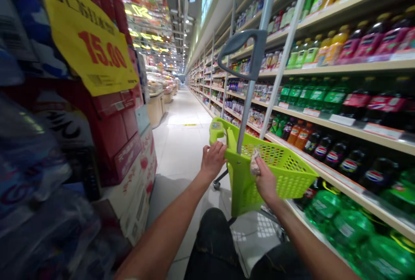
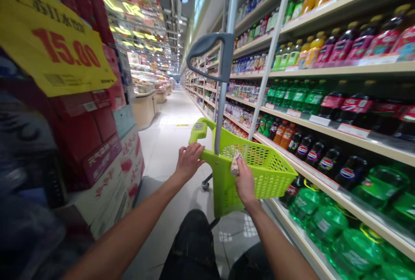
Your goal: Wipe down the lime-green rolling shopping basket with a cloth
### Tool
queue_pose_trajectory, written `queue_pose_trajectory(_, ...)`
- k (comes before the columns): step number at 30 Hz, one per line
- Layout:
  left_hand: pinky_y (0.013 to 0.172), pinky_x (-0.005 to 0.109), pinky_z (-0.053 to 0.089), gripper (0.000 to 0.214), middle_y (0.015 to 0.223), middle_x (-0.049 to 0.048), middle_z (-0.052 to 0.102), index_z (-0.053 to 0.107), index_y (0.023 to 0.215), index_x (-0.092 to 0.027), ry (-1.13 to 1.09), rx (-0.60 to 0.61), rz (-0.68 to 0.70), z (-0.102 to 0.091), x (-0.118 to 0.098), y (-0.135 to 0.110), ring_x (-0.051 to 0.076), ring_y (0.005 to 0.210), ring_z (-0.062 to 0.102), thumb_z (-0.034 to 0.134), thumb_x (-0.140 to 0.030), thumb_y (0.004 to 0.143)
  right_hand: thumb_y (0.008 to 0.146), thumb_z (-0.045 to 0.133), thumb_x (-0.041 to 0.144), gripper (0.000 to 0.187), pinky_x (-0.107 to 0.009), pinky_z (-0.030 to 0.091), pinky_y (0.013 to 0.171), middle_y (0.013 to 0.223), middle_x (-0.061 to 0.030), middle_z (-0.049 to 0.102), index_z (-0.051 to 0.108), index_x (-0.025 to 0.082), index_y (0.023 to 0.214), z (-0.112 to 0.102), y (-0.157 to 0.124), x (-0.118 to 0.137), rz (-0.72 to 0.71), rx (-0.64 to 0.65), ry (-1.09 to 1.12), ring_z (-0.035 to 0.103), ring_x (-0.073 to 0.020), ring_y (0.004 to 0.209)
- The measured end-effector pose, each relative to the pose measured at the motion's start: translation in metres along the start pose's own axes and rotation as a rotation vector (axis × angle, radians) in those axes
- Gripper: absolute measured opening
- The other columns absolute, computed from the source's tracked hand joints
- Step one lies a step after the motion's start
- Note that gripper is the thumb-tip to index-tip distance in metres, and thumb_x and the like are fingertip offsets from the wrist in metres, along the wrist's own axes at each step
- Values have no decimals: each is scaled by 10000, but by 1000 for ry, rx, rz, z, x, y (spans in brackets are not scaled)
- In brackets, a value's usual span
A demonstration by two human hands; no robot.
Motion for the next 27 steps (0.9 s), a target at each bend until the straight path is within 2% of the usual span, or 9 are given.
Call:
queue_pose_trajectory(3,886,381,297,380,1218,50,514,435,1137,-220,20,2,0,1,-4,1,190,1177,388,530,-289,775,676,342,33,579,-373,397,966,1238,-53,516,492,191,1211,3,0,46,-32,5,124,470,-195,1146)
queue_pose_trajectory(6,871,379,311,342,1183,48,524,436,1116,-214,47,7,-4,2,-8,3,184,1153,399,497,-315,796,732,356,76,531,-363,394,970,1272,-48,483,468,214,1233,-4,11,96,-159,37,245,467,-187,1148)
queue_pose_trajectory(10,821,368,334,303,1063,46,580,437,1123,-206,3,-6,-57,-2,-20,4,180,1047,467,401,-308,840,781,387,129,401,-397,417,921,1196,-102,540,544,166,1148,-16,36,122,-265,-50,206,501,-222,1094)
queue_pose_trajectory(14,804,365,343,458,1043,56,595,344,1249,-198,-118,-2,-93,-16,-36,2,188,990,496,423,-301,811,797,389,154,313,-415,435,848,1015,-121,627,608,134,1019,-13,46,115,-279,3,27,549,-244,979)
queue_pose_trajectory(18,918,383,303,419,1227,40,503,442,1176,-238,-283,-5,-93,-38,-49,11,196,1097,446,457,-313,764,758,425,158,291,-421,420,843,967,-129,638,604,138,987,-19,46,106,-163,56,52,556,-254,939)
queue_pose_trajectory(20,928,371,312,346,1160,24,558,491,1112,-232,-369,72,-83,-43,-58,22,181,1058,483,398,-330,794,718,458,178,274,-425,414,851,947,-127,640,605,148,948,-24,48,102,-82,99,198,556,-264,939)
queue_pose_trajectory(22,865,366,364,343,961,22,639,537,1029,-215,-396,203,-73,-42,-69,32,181,920,553,353,-407,811,685,501,223,295,-412,417,854,967,-105,637,583,176,964,-28,49,95,40,164,454,559,-254,947)
queue_pose_trajectory(25,794,392,386,403,824,49,641,593,859,-192,-303,307,-51,-37,-84,40,211,815,572,393,-530,765,652,553,311,418,-386,454,797,1010,-75,631,501,217,1055,-31,46,72,339,218,901,590,-223,900)
queue_pose_trajectory(27,781,403,376,330,858,74,623,606,803,-181,-196,299,-2,-32,-91,40,232,848,557,446,-466,759,640,556,358,445,-385,467,752,1015,-84,627,481,213,1055,-32,42,53,552,163,1021,603,-223,865)
Point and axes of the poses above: each hand's wrist, its own y-axis towards the middle knuckle, its own z-axis out of the palm, x = y × z, the point moved 5 cm from there along y, towards the middle knuckle
